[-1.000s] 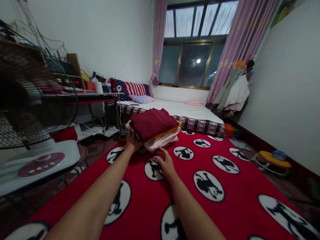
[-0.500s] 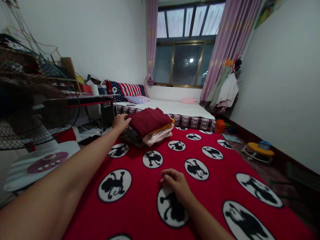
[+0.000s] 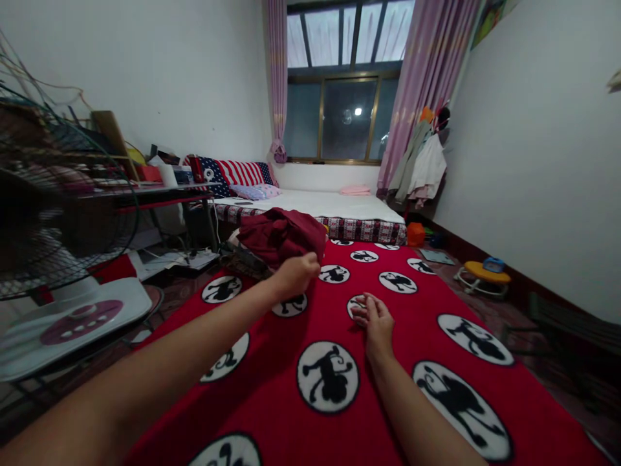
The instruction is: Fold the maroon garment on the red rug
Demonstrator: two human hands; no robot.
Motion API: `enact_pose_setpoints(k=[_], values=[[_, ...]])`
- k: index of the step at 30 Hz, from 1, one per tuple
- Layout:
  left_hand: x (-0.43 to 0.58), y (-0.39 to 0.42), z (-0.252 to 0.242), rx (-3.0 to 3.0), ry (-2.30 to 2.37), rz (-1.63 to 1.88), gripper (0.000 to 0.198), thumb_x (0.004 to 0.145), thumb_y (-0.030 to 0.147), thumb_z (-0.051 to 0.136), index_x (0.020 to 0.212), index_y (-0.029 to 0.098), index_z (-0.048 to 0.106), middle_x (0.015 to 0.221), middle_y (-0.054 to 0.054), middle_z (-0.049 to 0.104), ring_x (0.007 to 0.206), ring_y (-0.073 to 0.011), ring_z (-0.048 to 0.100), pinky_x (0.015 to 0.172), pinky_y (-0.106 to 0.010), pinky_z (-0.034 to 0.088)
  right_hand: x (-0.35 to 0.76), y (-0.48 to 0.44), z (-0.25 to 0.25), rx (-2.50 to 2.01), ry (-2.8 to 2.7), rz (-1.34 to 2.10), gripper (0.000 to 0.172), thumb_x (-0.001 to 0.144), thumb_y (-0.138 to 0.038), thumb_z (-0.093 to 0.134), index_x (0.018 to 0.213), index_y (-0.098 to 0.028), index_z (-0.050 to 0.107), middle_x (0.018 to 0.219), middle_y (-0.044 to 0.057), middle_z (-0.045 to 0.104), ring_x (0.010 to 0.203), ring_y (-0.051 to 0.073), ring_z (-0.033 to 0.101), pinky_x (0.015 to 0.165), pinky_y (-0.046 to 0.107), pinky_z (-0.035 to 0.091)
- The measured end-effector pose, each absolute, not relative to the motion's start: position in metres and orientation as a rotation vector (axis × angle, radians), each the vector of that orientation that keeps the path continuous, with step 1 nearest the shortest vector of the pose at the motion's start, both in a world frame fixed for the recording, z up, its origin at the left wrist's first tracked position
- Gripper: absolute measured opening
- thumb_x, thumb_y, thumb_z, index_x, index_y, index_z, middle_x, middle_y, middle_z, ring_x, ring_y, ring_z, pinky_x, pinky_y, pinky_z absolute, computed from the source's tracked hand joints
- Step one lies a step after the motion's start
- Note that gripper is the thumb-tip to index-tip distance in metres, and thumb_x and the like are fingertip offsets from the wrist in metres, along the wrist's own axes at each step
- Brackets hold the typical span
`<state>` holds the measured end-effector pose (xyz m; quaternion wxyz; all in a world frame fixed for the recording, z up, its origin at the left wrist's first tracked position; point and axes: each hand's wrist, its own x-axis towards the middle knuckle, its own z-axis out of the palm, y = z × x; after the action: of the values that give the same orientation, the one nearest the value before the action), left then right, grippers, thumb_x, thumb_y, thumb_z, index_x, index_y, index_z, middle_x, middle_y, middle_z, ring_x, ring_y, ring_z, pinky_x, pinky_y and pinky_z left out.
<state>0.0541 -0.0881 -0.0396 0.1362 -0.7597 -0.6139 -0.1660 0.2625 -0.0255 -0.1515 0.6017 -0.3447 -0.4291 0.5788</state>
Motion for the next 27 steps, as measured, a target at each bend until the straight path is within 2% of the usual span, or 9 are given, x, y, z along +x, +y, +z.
enact_pose_setpoints(k=[3, 5, 7, 9, 12, 14, 18, 23, 27], values=[[0.104, -0.124, -0.072, -2.543, -1.469, -0.182, 0.019, 0.085, 0.015, 0.052, 0.083, 0.023, 0.069, 0.089, -0.004, 0.063, 0.074, -0.0158, 0.061, 0.065, -0.026, 0.045, 0.283, -0.008, -0.151, -0.826, -0.88, 1.278, 0.049, 0.068, -0.057, 0.065, 0.099, -0.02, 0.056, 0.095, 0.004, 0.066, 0.066, 0.014, 0.067, 0.048, 0.021, 0.05], [0.123, -0.139, -0.082, -2.511, -1.409, -0.382, 0.017, 0.089, 0.023, 0.051, 0.093, 0.024, 0.068, 0.092, -0.004, 0.064, 0.082, -0.0169, 0.061, 0.072, -0.027, 0.047, 0.293, 0.0, -0.151, -0.826, -0.856, 1.264, 0.05, 0.068, -0.059, 0.064, 0.099, -0.02, 0.055, 0.096, 0.004, 0.065, 0.069, 0.015, 0.068, 0.049, 0.021, 0.05], [0.128, -0.143, -0.085, -2.25, -1.491, -0.784, 0.024, 0.093, 0.029, 0.049, 0.11, 0.025, 0.064, 0.108, -0.006, 0.063, 0.101, -0.0198, 0.059, 0.089, -0.032, 0.045, 0.297, 0.002, -0.151, -0.845, -0.895, 1.259, 0.052, 0.068, -0.06, 0.063, 0.1, -0.02, 0.055, 0.096, 0.004, 0.064, 0.068, 0.015, 0.067, 0.049, 0.022, 0.05], [0.121, -0.135, -0.089, -1.866, -1.669, -1.108, 0.037, 0.091, 0.03, 0.051, 0.128, 0.025, 0.055, 0.13, -0.009, 0.055, 0.122, -0.0239, 0.049, 0.103, -0.038, 0.038, 0.295, 0.001, -0.152, -0.871, -1.002, 1.248, 0.054, 0.067, -0.061, 0.062, 0.1, -0.018, 0.056, 0.096, 0.005, 0.065, 0.065, 0.014, 0.066, 0.047, 0.021, 0.048], [0.101, -0.115, -0.11, -1.607, -2.007, -1.182, 0.064, 0.083, 0.033, 0.063, 0.142, 0.021, 0.041, 0.145, -0.014, 0.04, 0.132, -0.0299, 0.039, 0.107, -0.043, 0.036, 0.288, -0.005, -0.153, -0.88, -1.238, 1.2, 0.056, 0.07, -0.063, 0.059, 0.101, -0.016, 0.058, 0.099, 0.007, 0.066, 0.063, 0.014, 0.065, 0.045, 0.02, 0.045], [0.093, -0.105, -0.13, -1.755, -2.162, -1.011, 0.06, 0.08, 0.039, 0.066, 0.135, 0.02, 0.05, 0.138, -0.014, 0.047, 0.125, -0.0313, 0.045, 0.102, -0.043, 0.04, 0.283, -0.008, -0.154, -0.877, -1.372, 1.155, 0.055, 0.072, -0.061, 0.059, 0.103, -0.015, 0.059, 0.099, 0.008, 0.066, 0.065, 0.015, 0.065, 0.046, 0.021, 0.045], [0.095, -0.1, -0.148, -1.941, -2.145, -0.783, 0.028, 0.087, 0.035, 0.059, 0.11, 0.022, 0.068, 0.112, -0.01, 0.061, 0.108, -0.0275, 0.053, 0.095, -0.04, 0.044, 0.28, -0.013, -0.156, -0.878, -1.554, 1.035, 0.048, 0.072, -0.049, 0.062, 0.106, -0.016, 0.059, 0.103, 0.01, 0.066, 0.07, 0.018, 0.065, 0.055, 0.028, 0.051], [0.103, -0.105, -0.139, -1.943, -2.13, -0.816, 0.016, 0.09, 0.023, 0.054, 0.094, 0.018, 0.069, 0.099, -0.008, 0.066, 0.098, -0.023, 0.058, 0.086, -0.033, 0.045, 0.272, -0.02, -0.155, -0.829, -1.78, 0.562, 0.029, 0.076, -0.029, 0.056, 0.101, -0.017, 0.062, 0.101, 0.01, 0.064, 0.083, 0.021, 0.062, 0.082, 0.038, 0.05], [0.106, -0.113, -0.138, -2.211, -1.982, -0.814, 0.018, 0.091, 0.024, 0.052, 0.085, 0.019, 0.069, 0.088, -0.006, 0.069, 0.087, -0.0197, 0.062, 0.075, -0.028, 0.043, 0.25, -0.01, -0.15, -0.817, -1.828, 0.328, 0.035, 0.078, -0.024, 0.051, 0.111, -0.016, 0.059, 0.114, 0.014, 0.06, 0.11, 0.026, 0.055, 0.099, 0.042, 0.042]])
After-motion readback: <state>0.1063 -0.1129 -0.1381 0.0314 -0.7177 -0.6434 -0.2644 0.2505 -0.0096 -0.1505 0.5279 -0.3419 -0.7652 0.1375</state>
